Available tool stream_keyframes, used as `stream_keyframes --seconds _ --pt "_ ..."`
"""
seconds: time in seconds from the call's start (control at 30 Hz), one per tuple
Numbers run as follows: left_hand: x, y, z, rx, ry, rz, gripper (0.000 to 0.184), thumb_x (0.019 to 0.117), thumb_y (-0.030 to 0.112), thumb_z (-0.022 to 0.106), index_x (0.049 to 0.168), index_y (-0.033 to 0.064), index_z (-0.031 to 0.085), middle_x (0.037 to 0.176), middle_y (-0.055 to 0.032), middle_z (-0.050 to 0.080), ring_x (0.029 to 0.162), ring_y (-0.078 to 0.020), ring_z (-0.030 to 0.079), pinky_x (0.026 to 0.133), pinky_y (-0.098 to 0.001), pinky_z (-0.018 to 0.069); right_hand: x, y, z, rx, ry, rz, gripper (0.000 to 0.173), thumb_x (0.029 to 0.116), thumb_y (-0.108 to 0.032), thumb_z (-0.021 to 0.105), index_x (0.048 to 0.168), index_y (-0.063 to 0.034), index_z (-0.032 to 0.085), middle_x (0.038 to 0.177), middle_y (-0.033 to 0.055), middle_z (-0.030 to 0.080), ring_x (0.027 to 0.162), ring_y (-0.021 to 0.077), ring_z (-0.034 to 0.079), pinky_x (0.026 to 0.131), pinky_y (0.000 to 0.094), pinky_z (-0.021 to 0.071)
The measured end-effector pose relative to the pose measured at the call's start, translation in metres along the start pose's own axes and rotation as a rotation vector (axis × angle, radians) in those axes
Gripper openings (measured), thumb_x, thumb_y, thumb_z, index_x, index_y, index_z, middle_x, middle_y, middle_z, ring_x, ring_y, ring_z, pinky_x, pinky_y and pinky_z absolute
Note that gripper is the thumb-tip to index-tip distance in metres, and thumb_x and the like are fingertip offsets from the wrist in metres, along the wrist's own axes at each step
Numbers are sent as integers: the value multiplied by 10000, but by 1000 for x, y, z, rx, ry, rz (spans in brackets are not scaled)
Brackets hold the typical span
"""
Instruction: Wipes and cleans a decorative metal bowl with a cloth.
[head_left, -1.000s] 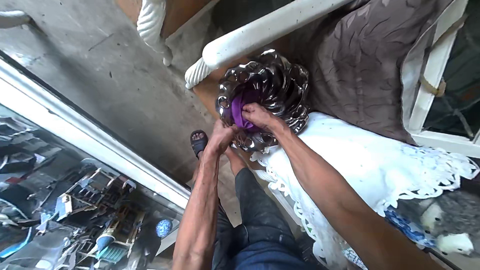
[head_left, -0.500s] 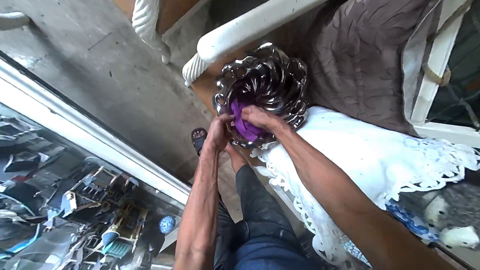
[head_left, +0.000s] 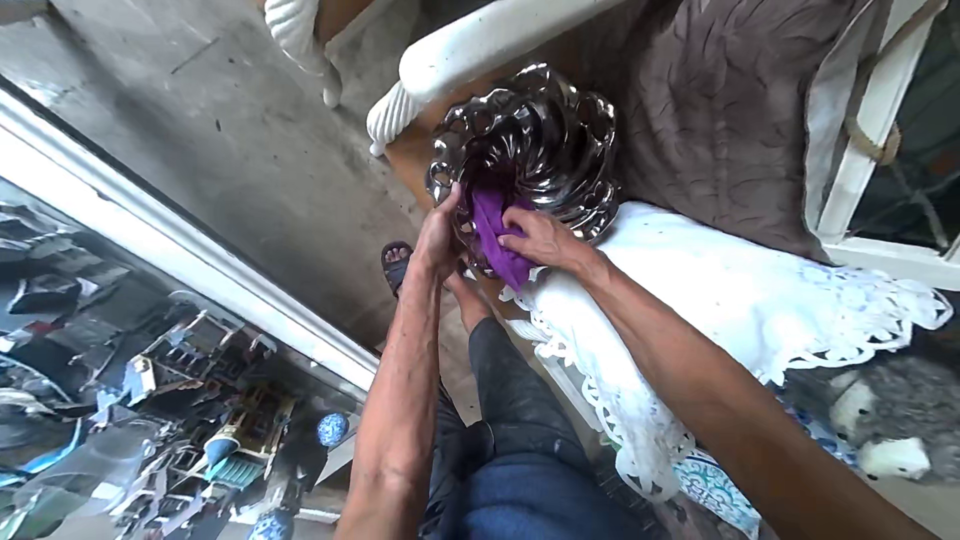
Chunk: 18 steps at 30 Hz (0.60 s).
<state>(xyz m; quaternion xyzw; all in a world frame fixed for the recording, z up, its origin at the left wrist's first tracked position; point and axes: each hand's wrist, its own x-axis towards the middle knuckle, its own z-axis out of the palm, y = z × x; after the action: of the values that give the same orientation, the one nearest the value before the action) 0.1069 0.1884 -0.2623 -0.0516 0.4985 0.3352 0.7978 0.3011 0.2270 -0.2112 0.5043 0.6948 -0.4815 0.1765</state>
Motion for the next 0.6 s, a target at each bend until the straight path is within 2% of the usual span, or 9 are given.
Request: stream_keyframes --seconds 0.07,0.1,0.17,0.2,0.27,0.33,0.43,0.5,0.6 --pt "-1 3 1 -6 13 -17 527 1070 545 396 1268 107 613 1046 -80 707 879 -189 692 736 -396 594 -11 -3 15 37 181 -52 355 970 -264 671 1249 -45 683 1176 164 673 1108 282 653 995 467 524" --pt "-2 5 2 -6 18 -25 532 1073 542 390 1271 103 617 1062 -83 711 894 -193 695 743 -397 593 -15 -6 22 63 246 -87 335 952 -237 693 1224 -42 713 1159 157 678 1082 263 658 974 438 536" --pt "-3 3 3 4 30 -32 533 1073 547 384 1232 96 621 1022 -77 699 864 -189 682 728 -391 584 -21 -9 34 114 326 -115 250 895 -214 754 1065 -31 750 1038 135 679 964 234 661 871 408 552" --pt "-3 2 4 20 49 -34 541 1067 562 386 1188 90 622 971 -75 688 811 -186 670 690 -388 578 -19 -9 36 133 332 -96 240 865 -211 778 1011 -25 736 1006 134 669 939 239 657 847 415 549" --pt "-3 1 5 38 53 -40 563 1063 572 392 1250 87 607 1016 -93 693 840 -202 678 710 -402 586 -7 -5 35 197 311 -30 278 834 -205 803 1016 -12 718 1037 147 682 977 260 665 876 461 548" --pt "-3 -4 8 45 38 -35 555 1065 560 397 1274 90 605 1050 -91 698 882 -202 685 737 -406 590 12 3 33 322 303 69 245 871 -183 759 1059 -28 740 1080 123 723 1031 221 679 939 461 538" --pt "0 -7 5 46 21 -14 546 1065 548 414 1271 88 624 1074 -88 714 952 -203 698 800 -430 596 41 -2 33 429 343 158 152 917 -145 677 1018 -56 748 1008 89 730 964 172 675 891 429 537" --pt "1 -4 3 40 6 -10 554 1067 553 404 1295 95 615 1104 -85 715 987 -206 700 832 -438 597 35 -5 31 406 297 131 160 920 -160 694 1040 -56 718 1042 96 713 996 179 664 909 428 529" --pt "0 0 1 20 -20 -11 557 1073 551 383 1324 103 599 1132 -81 708 1019 -208 691 856 -448 589 9 -1 24 310 186 10 336 846 -264 804 1065 -31 699 1130 131 684 1080 226 647 968 462 520"
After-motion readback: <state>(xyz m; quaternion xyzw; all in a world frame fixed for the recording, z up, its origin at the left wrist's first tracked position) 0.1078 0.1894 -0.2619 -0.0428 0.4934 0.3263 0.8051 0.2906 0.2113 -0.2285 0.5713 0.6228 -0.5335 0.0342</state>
